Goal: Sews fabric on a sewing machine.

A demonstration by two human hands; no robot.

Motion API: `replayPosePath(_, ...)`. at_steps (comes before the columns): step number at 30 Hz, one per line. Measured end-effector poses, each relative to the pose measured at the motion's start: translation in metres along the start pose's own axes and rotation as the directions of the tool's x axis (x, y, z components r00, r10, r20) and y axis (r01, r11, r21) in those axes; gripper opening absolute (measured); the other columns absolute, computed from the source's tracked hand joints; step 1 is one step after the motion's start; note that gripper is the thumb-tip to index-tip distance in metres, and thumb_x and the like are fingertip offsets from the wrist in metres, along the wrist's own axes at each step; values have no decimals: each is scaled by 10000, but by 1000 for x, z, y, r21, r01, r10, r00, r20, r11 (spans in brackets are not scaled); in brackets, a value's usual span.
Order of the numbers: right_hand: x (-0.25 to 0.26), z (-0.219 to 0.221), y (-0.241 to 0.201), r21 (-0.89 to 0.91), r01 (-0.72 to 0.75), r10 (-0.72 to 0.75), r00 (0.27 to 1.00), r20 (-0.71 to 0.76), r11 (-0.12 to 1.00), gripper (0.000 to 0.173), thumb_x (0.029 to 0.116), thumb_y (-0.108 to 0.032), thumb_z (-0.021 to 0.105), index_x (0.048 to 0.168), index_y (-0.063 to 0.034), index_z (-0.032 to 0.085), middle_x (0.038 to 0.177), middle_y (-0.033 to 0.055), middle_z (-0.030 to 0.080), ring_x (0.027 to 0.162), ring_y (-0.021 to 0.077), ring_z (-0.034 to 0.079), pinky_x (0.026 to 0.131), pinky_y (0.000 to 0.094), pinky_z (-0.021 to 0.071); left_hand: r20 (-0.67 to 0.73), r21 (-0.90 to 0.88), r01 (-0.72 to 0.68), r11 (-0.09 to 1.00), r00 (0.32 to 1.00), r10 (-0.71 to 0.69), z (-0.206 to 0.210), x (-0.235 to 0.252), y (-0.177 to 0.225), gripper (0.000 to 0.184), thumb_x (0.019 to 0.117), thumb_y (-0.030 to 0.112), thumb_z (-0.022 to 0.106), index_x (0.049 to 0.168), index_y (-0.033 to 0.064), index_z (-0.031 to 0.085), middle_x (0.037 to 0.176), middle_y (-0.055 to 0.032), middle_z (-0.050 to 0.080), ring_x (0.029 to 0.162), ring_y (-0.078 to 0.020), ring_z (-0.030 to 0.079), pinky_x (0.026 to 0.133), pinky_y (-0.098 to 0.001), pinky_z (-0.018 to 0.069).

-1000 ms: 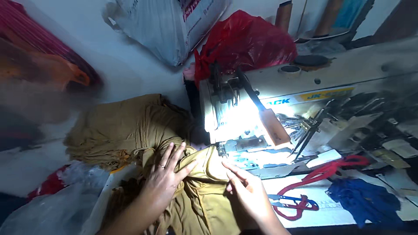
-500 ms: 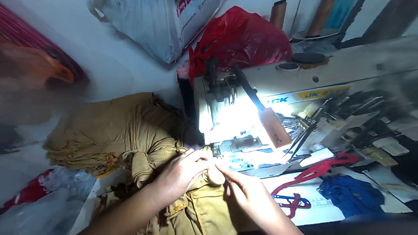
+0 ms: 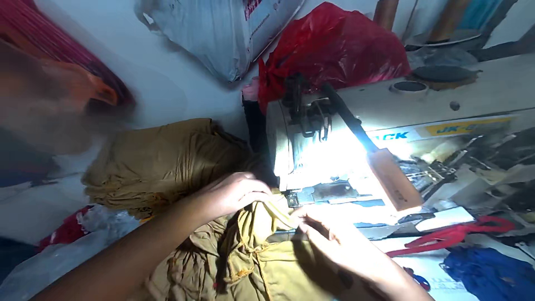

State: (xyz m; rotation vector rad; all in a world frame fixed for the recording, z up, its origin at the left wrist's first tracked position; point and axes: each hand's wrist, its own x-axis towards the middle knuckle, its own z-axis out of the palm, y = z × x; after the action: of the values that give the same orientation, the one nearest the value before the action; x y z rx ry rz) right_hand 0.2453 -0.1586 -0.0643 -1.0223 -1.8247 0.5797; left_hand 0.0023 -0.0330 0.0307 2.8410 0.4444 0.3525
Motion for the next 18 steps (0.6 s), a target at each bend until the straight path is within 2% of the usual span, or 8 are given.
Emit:
replayPosePath(2,1,-2,-3,38,-56,55,998,27,998,270,1044,-222,522,1187,-97,715,1051,-20,732,953,-8,674,869,183,561,34,26,2,1000,999,-3,-4,1,0,230,1034,189,558,1012,118,776,950,21,740,912,-83,675,859,-281,541)
replayPosePath(3,2,-1,-4,32,-77,76,997,31,997,278,1054,-254,523,1191,-110,719,1058,-29,736,960,-9,677,874,188,563,50,28,0,1000,999,-1,-6,2,0,230,1030,177,557,985,110,772,924,18,735,892,-86,669,846,-280,536)
replayPosePath(7,3,2,-5,23,-132,132,991,-17,991,229,1025,-256,572,1099,-141,755,999,-62,747,919,-14,693,841,174,577,106,-32,-10,999,994,13,-14,2,4,247,1022,205,564,916,105,765,820,39,687,811,-57,608,768,-249,484)
replayPosePath(10,4,3,-7,24,-157,157,988,4,987,223,1024,-275,574,1101,-172,755,1000,-84,742,927,-25,683,840,174,568,92,-137,-59,989,993,72,-19,4,13,235,997,191,593,875,78,758,880,25,684,896,-46,601,806,-202,477)
replayPosePath(12,3,3,-10,75,-141,138,990,38,987,233,1024,-292,587,1093,-164,768,1003,-82,745,925,-35,678,838,172,567,88,-180,-99,979,989,116,-20,5,21,223,991,199,611,885,67,757,912,12,667,924,-37,601,818,-170,491)
replayPosePath(14,0,3,-15,171,-87,76,995,68,982,222,1016,-275,617,1043,-119,773,969,-53,732,895,-28,667,808,171,565,108,-189,-111,976,985,133,-18,10,31,231,988,206,614,855,68,743,868,8,632,856,-22,592,749,-148,486)
replayPosePath(16,-5,7,-19,215,-14,-1,997,72,976,213,1011,-241,629,976,-75,759,963,-17,719,943,-4,656,854,191,549,170,-152,-97,984,978,123,-16,13,40,246,994,231,612,850,87,748,821,13,593,780,-19,573,665,-148,468)
replayPosePath(18,-13,10,-22,203,19,-29,999,43,979,222,1011,-229,628,921,-64,746,969,6,729,1006,24,661,905,217,539,259,-70,-61,996,963,78,-14,15,46,262,990,269,613,840,108,753,777,10,570,729,-48,566,610,-193,457)
